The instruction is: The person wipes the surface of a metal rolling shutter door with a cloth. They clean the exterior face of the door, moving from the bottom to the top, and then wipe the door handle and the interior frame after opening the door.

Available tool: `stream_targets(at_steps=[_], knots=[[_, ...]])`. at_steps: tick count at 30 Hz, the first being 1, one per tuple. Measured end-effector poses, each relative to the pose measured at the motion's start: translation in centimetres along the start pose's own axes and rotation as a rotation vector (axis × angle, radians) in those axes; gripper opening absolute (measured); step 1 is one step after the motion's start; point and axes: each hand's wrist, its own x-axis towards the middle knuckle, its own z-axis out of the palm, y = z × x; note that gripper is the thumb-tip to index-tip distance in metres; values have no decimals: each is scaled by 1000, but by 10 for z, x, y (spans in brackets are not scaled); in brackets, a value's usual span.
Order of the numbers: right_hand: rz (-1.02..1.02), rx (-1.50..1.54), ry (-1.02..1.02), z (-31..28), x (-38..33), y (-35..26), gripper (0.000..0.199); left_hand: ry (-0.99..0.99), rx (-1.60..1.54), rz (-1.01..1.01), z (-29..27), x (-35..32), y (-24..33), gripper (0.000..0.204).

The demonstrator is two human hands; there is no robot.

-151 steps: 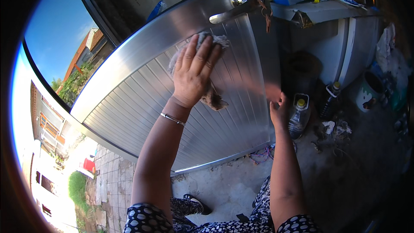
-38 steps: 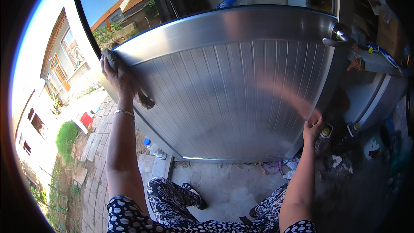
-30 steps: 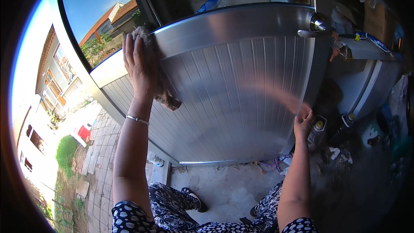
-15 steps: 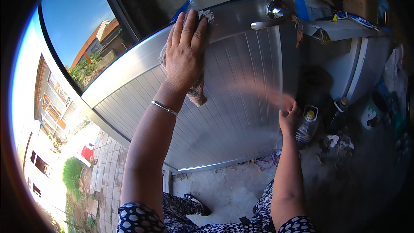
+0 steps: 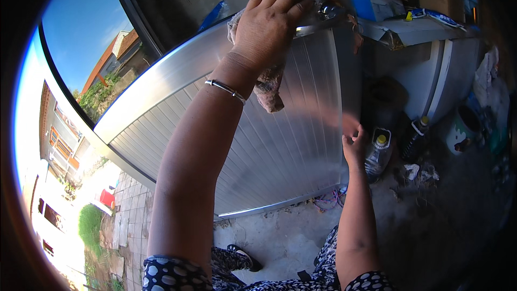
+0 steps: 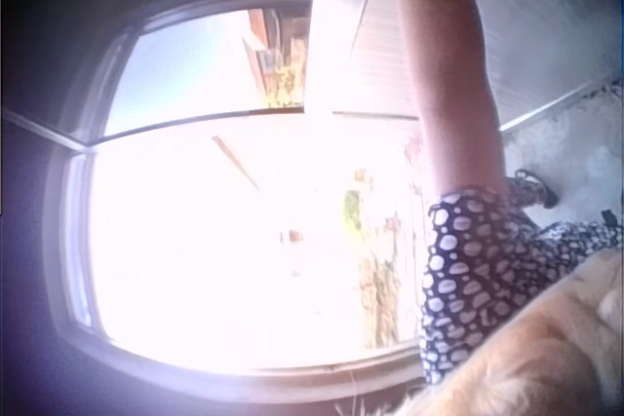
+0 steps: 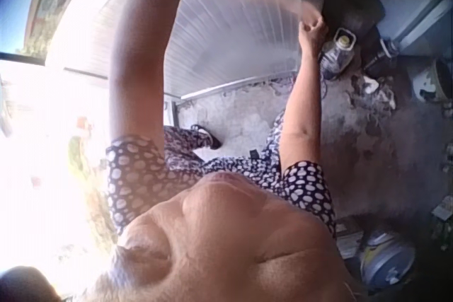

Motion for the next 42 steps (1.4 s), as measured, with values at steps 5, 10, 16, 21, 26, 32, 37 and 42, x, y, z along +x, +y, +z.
stream_targets(at_steps=[5, 10, 16, 21, 26, 32, 37, 42], knots=[[125, 94, -128, -12, -8, -25, 66, -28, 42, -48, -19, -39, -19, 54], [75, 11, -113, -10, -4, -15, 65, -5, 44, -170, -42, -91, -47, 55], [14, 28, -21, 1, -6, -4, 68, -76, 136, -306, -70, -165, -81, 72], [66, 104, -66, -2, -5, -7, 69, -19, 131, -395, -84, -216, -108, 68], [98, 20, -90, -2, -4, -6, 70, 21, 176, -570, -100, -268, -138, 64], [114, -44, -82, -5, -6, -18, 71, 119, 177, -832, -122, -330, -182, 61], [107, -97, -79, -8, -5, -21, 71, 150, 158, -981, -138, -374, -220, 54], [95, -135, -66, -5, -6, -19, 71, 122, 95, -1094, -166, -399, -260, 52]])
